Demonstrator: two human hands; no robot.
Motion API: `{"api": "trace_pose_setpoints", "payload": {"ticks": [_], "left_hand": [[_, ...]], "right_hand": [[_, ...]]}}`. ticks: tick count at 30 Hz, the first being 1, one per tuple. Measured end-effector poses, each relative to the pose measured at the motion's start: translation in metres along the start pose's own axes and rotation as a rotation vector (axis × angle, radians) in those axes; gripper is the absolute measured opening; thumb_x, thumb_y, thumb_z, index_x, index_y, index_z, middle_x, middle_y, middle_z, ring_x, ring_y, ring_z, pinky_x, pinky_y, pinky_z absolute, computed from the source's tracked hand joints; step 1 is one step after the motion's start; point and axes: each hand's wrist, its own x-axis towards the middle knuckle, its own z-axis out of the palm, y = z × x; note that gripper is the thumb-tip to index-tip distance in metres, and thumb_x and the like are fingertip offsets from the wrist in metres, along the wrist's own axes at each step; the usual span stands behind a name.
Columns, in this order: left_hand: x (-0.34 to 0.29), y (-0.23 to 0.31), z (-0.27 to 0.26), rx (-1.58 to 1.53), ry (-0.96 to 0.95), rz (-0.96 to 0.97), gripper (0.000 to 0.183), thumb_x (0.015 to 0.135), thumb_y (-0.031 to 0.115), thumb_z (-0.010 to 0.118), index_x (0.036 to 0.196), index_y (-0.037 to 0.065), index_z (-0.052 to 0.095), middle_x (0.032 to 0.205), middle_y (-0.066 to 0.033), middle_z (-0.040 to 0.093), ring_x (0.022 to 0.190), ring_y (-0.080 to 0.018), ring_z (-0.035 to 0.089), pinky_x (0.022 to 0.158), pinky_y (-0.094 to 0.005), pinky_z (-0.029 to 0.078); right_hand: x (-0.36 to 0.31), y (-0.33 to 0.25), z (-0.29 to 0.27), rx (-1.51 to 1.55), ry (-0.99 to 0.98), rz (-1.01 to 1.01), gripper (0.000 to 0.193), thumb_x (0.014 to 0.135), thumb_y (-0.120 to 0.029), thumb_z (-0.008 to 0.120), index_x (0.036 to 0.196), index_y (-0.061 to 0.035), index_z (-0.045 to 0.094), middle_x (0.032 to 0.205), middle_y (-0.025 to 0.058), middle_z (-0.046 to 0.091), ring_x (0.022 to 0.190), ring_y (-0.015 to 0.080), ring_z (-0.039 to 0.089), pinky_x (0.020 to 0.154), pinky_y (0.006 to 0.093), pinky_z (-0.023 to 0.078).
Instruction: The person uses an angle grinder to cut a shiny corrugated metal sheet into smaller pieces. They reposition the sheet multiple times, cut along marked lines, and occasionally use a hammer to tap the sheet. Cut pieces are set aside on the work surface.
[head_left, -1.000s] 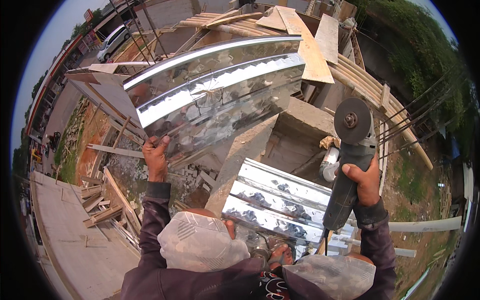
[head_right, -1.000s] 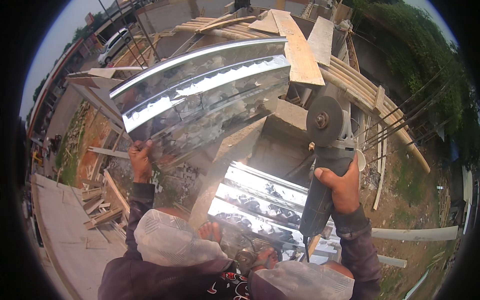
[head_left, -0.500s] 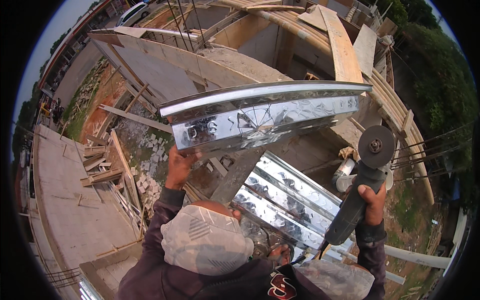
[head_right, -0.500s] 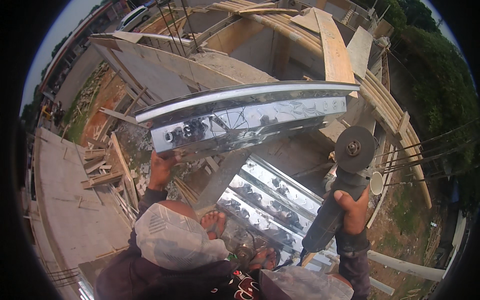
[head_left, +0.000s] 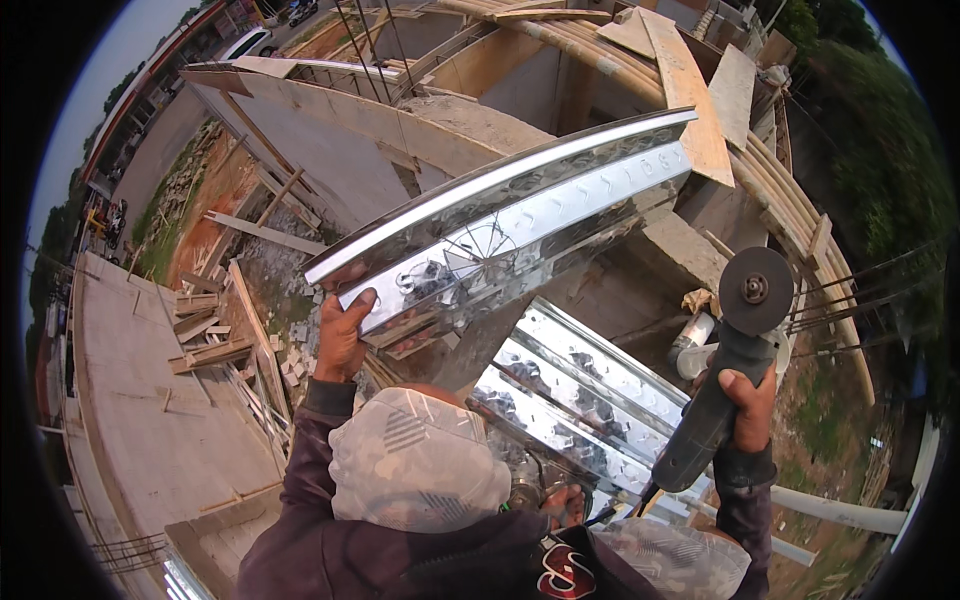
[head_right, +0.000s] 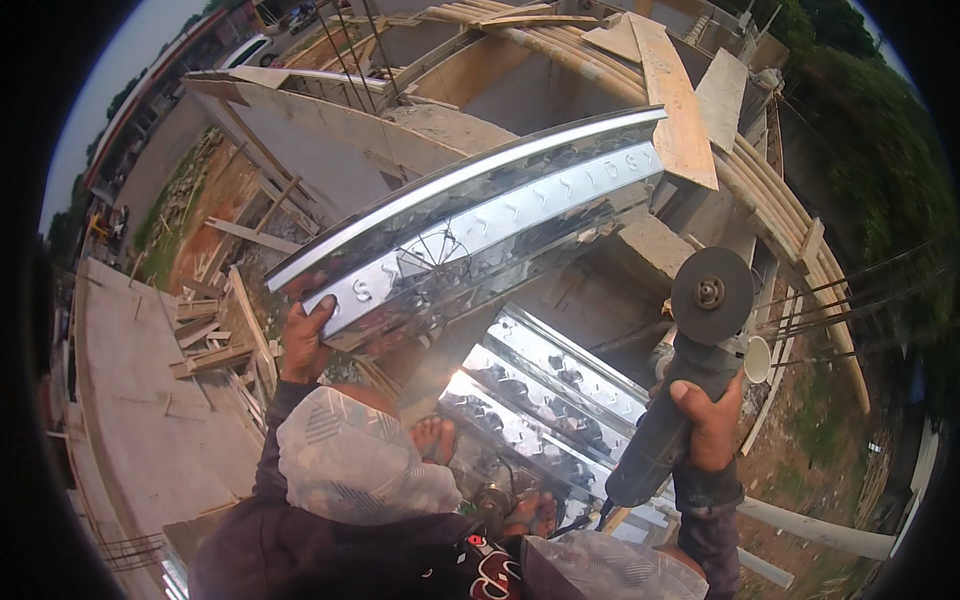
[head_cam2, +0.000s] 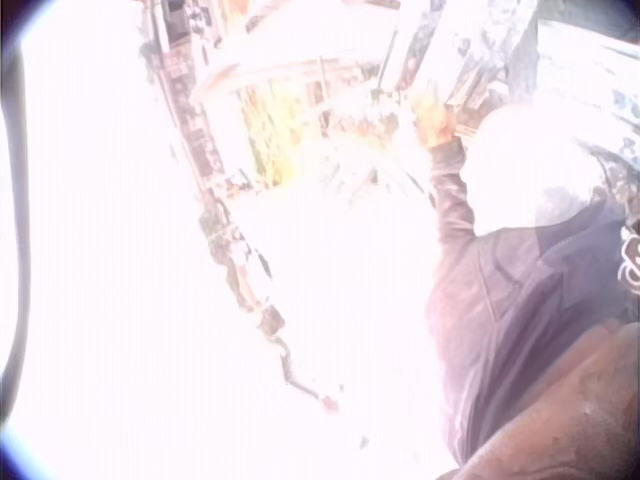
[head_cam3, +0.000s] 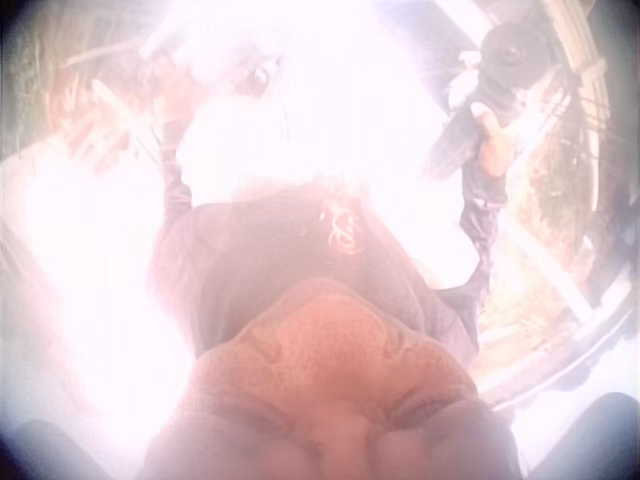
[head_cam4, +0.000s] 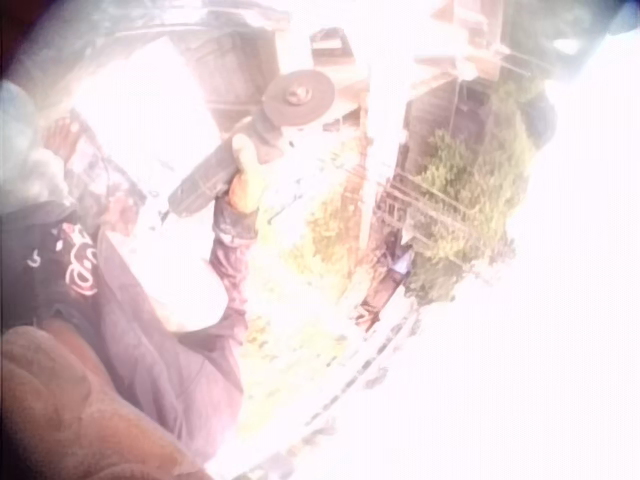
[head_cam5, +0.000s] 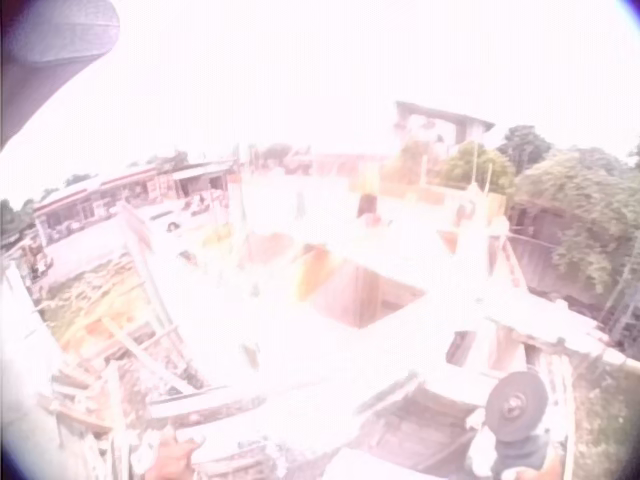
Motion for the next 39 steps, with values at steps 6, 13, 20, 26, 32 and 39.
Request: {"api": "trace_pose_setpoints", "payload": {"ticks": [6,13,20,26,32,39], "left_hand": [[-0.015,-0.006,-0.002,0.115,0.069,-0.067,0.055,0.087,0.001,0.076,0.136,0.004,0.052,0.132,-0.0093,0.06,0.12,-0.0219,0.059,0.105,-0.0366,0.046],[-0.031,-0.018,0.013,0.061,0.106,-0.076,0.021,0.089,0.005,0.075,0.11,0.004,0.072,0.104,-0.003,0.07,0.094,-0.0139,0.063,0.082,-0.0297,0.049],[-0.047,-0.026,0.015,0.038,0.142,-0.058,0.018,0.088,0.004,0.077,0.105,0.005,0.071,0.096,-0.002,0.068,0.089,-0.0134,0.063,0.082,-0.0294,0.05],[-0.048,-0.032,0.026,0.019,0.271,-0.098,0.025,0.087,0.006,0.08,0.11,0.005,0.071,0.099,-0.0025,0.071,0.089,-0.0147,0.065,0.079,-0.0303,0.051],[-0.061,-0.027,0.037,0.048,0.339,-0.177,0.028,0.087,0.009,0.081,0.112,0.007,0.07,0.099,-0.0005,0.07,0.09,-0.0145,0.065,0.072,-0.0318,0.055],[-0.068,-0.024,0.042,0.073,0.315,-0.1,0.026,0.089,0.011,0.081,0.111,0.008,0.068,0.096,0.0011,0.067,0.085,-0.0119,0.06,0.072,-0.0289,0.053]], "right_hand": [[0.005,0.003,0.02,-0.098,-0.11,0.107,0.066,0.073,-0.009,0.078,0.128,-0.0026,0.043,0.102,0.0125,0.063,0.08,0.0222,0.068,0.071,0.0368,0.061],[0.027,0.018,0.063,-0.329,-0.386,0.056,0.071,0.073,-0.006,0.078,0.134,-0.003,0.042,0.109,0.0084,0.059,0.096,0.017,0.061,0.085,0.0332,0.053],[0.024,0.033,0.093,-0.413,-0.428,0.096,0.082,0.07,-0.012,0.084,0.137,0.0015,0.039,0.116,0.0134,0.059,0.102,0.0205,0.061,0.089,0.0359,0.052],[0.009,0.046,0.109,-0.318,-0.373,0.189,0.084,0.07,-0.01,0.083,0.139,0.0016,0.036,0.115,0.0127,0.059,0.101,0.0196,0.061,0.089,0.0345,0.052],[0.008,0.057,0.122,-0.293,-0.33,0.089,0.073,0.071,-0.008,0.083,0.132,-0.0019,0.043,0.111,0.0082,0.059,0.097,0.0164,0.059,0.084,0.0332,0.052],[0.012,0.054,0.123,-0.351,-0.362,0.168,0.087,0.07,-0.009,0.082,0.143,0.0032,0.035,0.119,0.0137,0.058,0.107,0.0207,0.059,0.094,0.0342,0.05]]}}
